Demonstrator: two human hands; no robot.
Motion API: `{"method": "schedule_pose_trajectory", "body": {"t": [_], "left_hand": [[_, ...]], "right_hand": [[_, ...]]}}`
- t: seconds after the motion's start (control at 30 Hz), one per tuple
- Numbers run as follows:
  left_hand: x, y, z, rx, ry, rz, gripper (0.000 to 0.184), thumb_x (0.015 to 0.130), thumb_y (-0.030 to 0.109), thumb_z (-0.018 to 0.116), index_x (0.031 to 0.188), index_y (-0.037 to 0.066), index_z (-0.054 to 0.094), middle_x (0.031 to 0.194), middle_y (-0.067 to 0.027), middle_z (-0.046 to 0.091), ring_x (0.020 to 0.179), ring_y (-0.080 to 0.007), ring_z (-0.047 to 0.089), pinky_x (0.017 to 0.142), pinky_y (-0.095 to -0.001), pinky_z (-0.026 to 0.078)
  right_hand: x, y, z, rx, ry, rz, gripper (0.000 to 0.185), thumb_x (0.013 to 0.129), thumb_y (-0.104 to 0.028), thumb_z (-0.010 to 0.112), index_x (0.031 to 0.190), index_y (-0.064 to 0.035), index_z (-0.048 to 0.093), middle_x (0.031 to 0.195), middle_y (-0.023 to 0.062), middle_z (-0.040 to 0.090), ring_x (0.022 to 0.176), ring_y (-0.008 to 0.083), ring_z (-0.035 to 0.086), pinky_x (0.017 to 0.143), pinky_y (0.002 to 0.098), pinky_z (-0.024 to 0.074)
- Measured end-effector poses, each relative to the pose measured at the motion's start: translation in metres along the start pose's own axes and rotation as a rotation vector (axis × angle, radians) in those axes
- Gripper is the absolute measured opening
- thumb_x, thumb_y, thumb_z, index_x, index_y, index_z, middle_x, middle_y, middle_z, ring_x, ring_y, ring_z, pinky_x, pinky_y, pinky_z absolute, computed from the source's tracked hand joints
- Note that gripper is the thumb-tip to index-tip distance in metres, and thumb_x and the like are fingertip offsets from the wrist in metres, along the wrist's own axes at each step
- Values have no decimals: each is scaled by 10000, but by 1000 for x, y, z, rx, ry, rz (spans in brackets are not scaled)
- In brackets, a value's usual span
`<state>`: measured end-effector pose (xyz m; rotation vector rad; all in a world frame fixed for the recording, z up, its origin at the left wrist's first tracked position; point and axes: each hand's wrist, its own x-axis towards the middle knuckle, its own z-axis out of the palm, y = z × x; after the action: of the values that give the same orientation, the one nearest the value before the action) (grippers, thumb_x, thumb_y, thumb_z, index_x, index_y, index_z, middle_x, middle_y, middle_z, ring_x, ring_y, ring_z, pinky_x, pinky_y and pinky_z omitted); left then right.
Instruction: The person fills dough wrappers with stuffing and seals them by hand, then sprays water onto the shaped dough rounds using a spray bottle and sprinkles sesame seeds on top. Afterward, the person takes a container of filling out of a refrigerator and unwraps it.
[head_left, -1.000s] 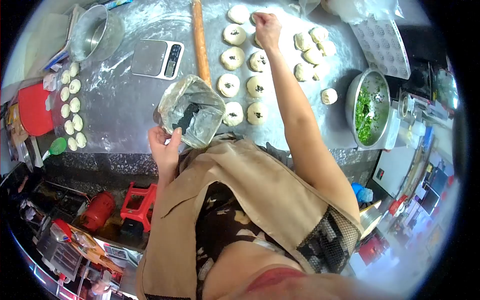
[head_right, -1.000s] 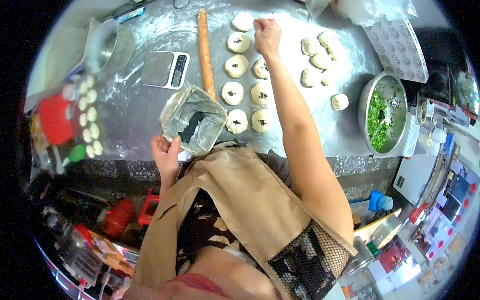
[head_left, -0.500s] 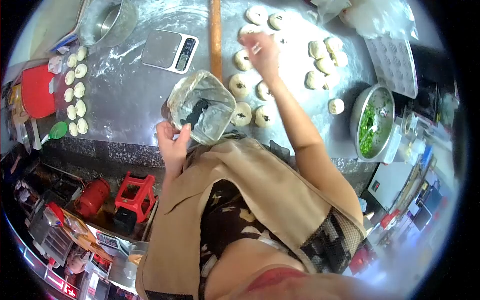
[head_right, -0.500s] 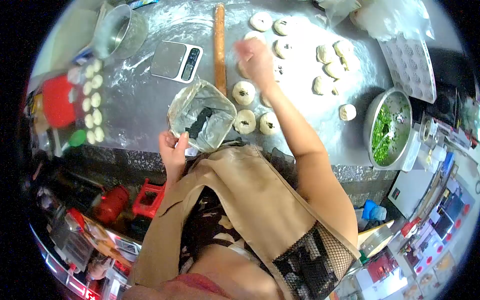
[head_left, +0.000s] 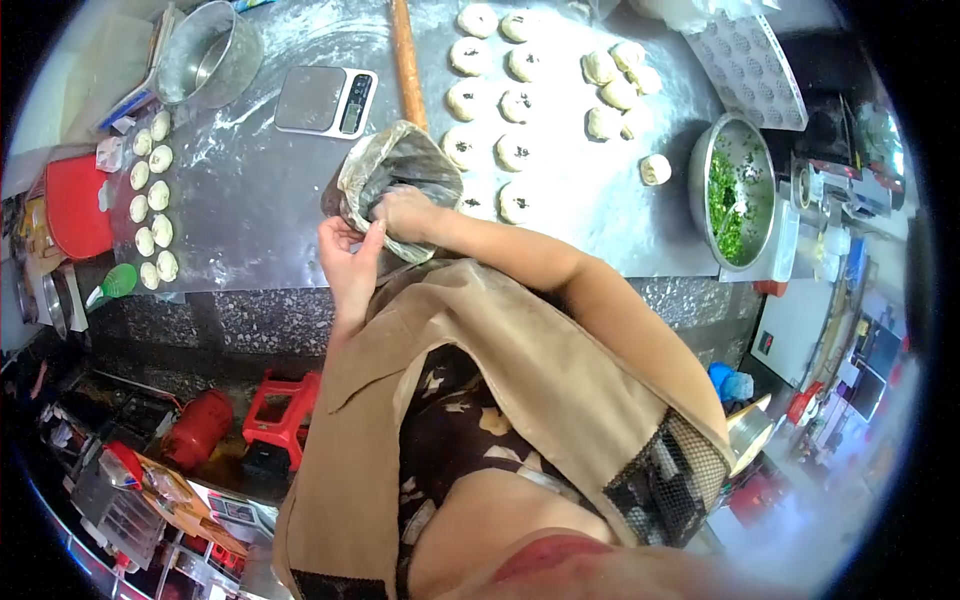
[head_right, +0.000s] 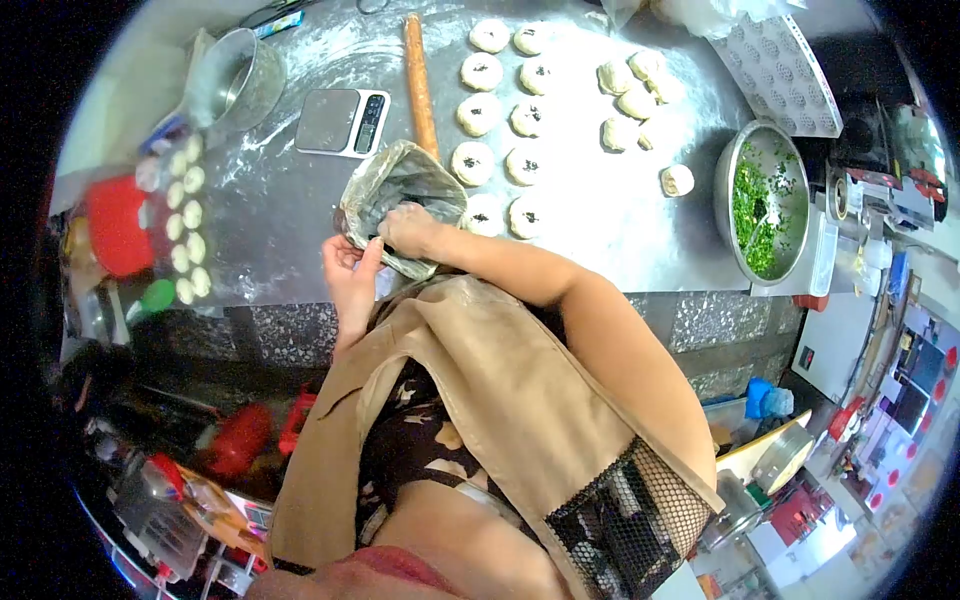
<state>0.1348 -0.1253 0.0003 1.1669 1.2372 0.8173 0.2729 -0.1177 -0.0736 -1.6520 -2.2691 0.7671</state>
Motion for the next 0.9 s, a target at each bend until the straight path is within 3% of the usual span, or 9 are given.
{"method": "schedule_pose_trajectory", "body": {"t": [0.2, 0.27, 0.3, 0.33, 0.4, 0.63, 0.73, 0.8, 0.9], "left_hand": [[3, 7, -3, -4, 52, -76, 318, 780, 21, 671, 983, 4, 427, 856, -58, 540, 749, -99, 524, 627, -225, 458], [3, 7, -5, -59, 82, -113, 302, 786, 19, 662, 977, 3, 428, 855, -65, 546, 751, -106, 532, 614, -240, 478], [4, 7, -6, -59, 79, -128, 291, 790, 14, 649, 978, 0, 427, 868, -74, 548, 754, -115, 536, 621, -248, 491], [5, 10, -4, -57, 84, -134, 291, 790, 14, 649, 978, 0, 427, 868, -74, 548, 754, -115, 536, 621, -248, 491], [6, 16, -2, 38, 137, -189, 290, 789, 8, 645, 972, 2, 420, 877, -81, 546, 749, -119, 533, 620, -245, 489], [7, 24, 5, 32, 167, -162, 257, 783, 18, 622, 939, 18, 418, 875, -67, 527, 761, -119, 515, 639, -255, 474], [9, 26, 6, 23, 179, -184, 253, 786, 29, 625, 936, 18, 423, 870, -61, 518, 757, -114, 505, 642, -252, 465], [10, 24, 4, 27, 169, -193, 252, 787, 35, 628, 936, 18, 426, 865, -57, 512, 753, -112, 500, 646, -250, 458], [11, 18, -2, 86, 109, -111, 219, 841, 87, 597, 945, 24, 414, 834, -45, 514, 706, -83, 508, 629, -247, 508]], "right_hand": [[-28, 17, -109, 467, 394, 83, 76, 751, -112, 620, 800, -82, 671, 762, 97, 633, 740, 253, 611, 683, 360, 486], [-24, 66, -144, 463, 557, 387, 136, 788, -154, 635, 883, -74, 690, 820, 118, 663, 751, 205, 635, 667, 322, 484], [-12, 114, -147, 266, 727, 348, 146, 796, -155, 624, 884, -61, 691, 787, 126, 668, 706, 216, 644, 635, 322, 489], [-1, 147, -160, 290, 787, 484, 156, 798, -176, 619, 860, -54, 694, 745, 129, 666, 661, 238, 647, 619, 321, 494], [24, 216, -164, 220, 884, 549, 182, 761, -216, 600, 812, -72, 699, 713, 161, 643, 708, 313, 639, 643, 373, 501], [76, 301, -149, -42, 718, 692, 172, 743, -211, 595, 816, -100, 703, 758, 147, 657, 721, 337, 635, 696, 387, 505], [54, 290, -159, 198, 926, 685, 172, 746, -198, 587, 814, -91, 702, 764, 145, 657, 721, 321, 638, 694, 377, 504], [34, 265, -159, 220, 909, 728, 172, 750, -187, 577, 810, -79, 698, 768, 146, 655, 718, 310, 638, 689, 369, 502], [21, 243, -143, 205, 879, 578, 168, 754, -176, 571, 802, -65, 689, 775, 153, 653, 723, 321, 631, 689, 371, 496]]}}
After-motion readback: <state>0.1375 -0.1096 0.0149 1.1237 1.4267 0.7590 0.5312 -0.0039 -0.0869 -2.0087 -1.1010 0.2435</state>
